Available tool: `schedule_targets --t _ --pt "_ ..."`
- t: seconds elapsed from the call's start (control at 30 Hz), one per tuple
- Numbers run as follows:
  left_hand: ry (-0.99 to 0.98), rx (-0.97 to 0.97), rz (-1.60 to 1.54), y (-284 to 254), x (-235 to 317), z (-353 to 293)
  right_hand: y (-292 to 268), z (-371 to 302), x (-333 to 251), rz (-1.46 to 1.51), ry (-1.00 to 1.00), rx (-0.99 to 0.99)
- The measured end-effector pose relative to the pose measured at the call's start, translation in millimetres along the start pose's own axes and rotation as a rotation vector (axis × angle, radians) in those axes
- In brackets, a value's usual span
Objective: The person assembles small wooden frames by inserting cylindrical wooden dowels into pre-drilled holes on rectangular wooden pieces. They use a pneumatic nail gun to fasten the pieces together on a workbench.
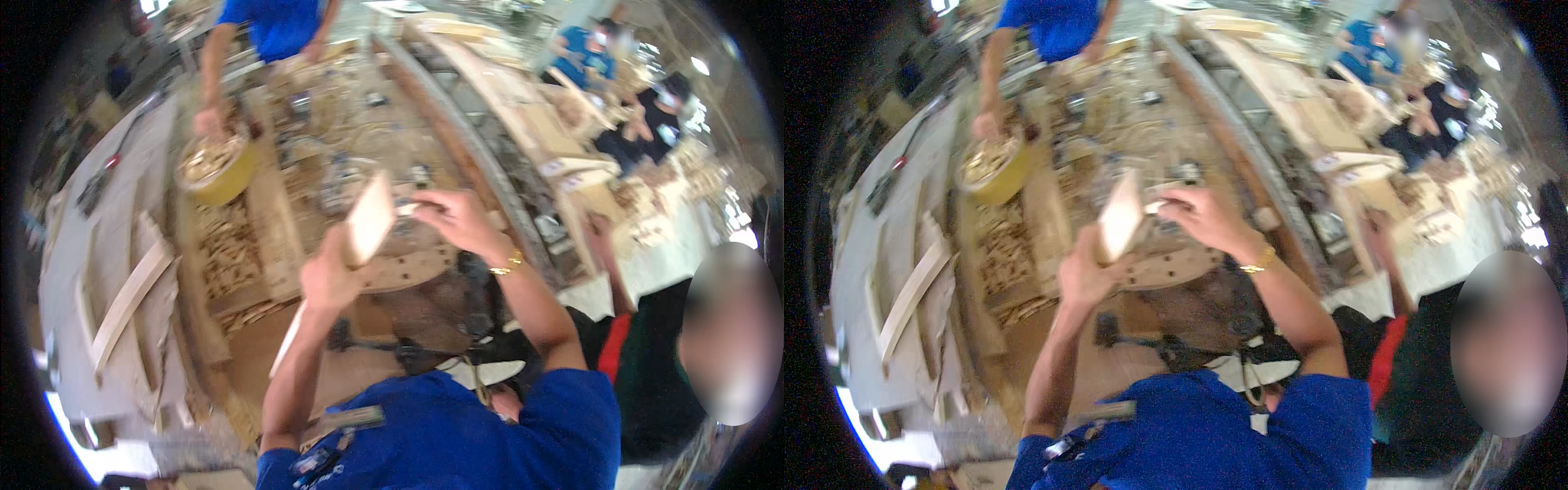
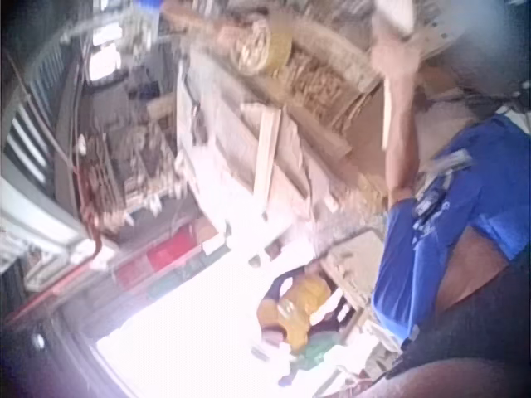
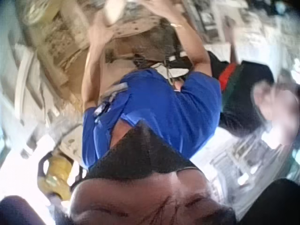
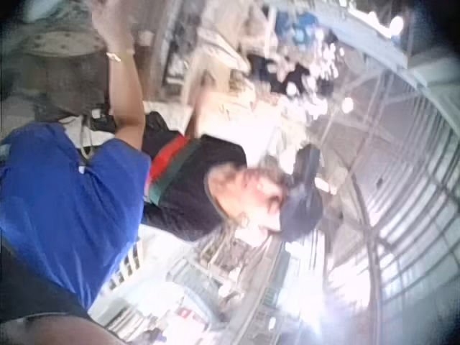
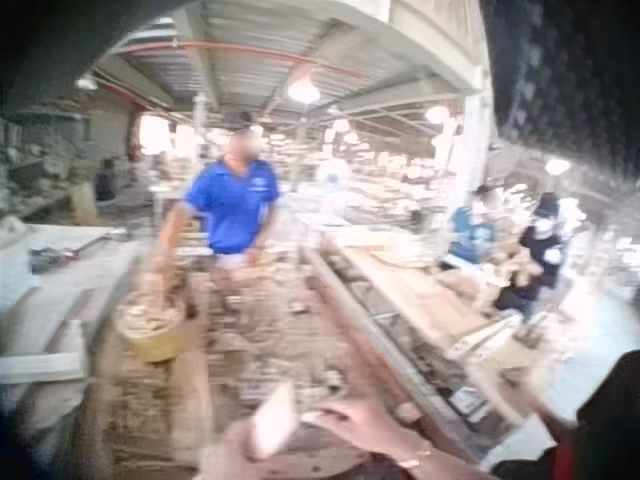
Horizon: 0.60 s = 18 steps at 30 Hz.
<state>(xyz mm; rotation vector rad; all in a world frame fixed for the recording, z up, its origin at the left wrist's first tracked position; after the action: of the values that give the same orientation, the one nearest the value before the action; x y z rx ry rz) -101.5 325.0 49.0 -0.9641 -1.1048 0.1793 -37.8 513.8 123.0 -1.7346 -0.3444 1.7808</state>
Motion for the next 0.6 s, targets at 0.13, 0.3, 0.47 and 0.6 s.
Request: schedule_targets --t 0.13,0.3,0.47,0.6 --pt "0.071 0.057 -0.185 -2 -10 8 5 14 -19 -0.228 -0.279 0.013" --pt "0.164 0.216 -0.028 -38 -34 -11 52 22 -61 -0.330 -0.614 -0.052" --pt "-0.036 -0.140 0.220 -20 -59 -15 96 37 23 0.058 0.179 -0.378" --pt "-0.113 0.114 -0.156 -71 -98 -39 123 87 -27 0.102 0.111 -0.295"
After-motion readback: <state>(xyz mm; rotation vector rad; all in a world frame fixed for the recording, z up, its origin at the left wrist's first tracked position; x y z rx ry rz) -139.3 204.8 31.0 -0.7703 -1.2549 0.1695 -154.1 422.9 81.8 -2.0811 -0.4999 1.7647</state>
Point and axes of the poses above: each hand's wrist, its own z-axis towards the middle knuckle, its own y-axis out of the palm, x = y × z, the point moved 10 cm from there along z, towards the middle knuckle, and after that the axes turned 9 degrees about y, right-handed, at the moved point
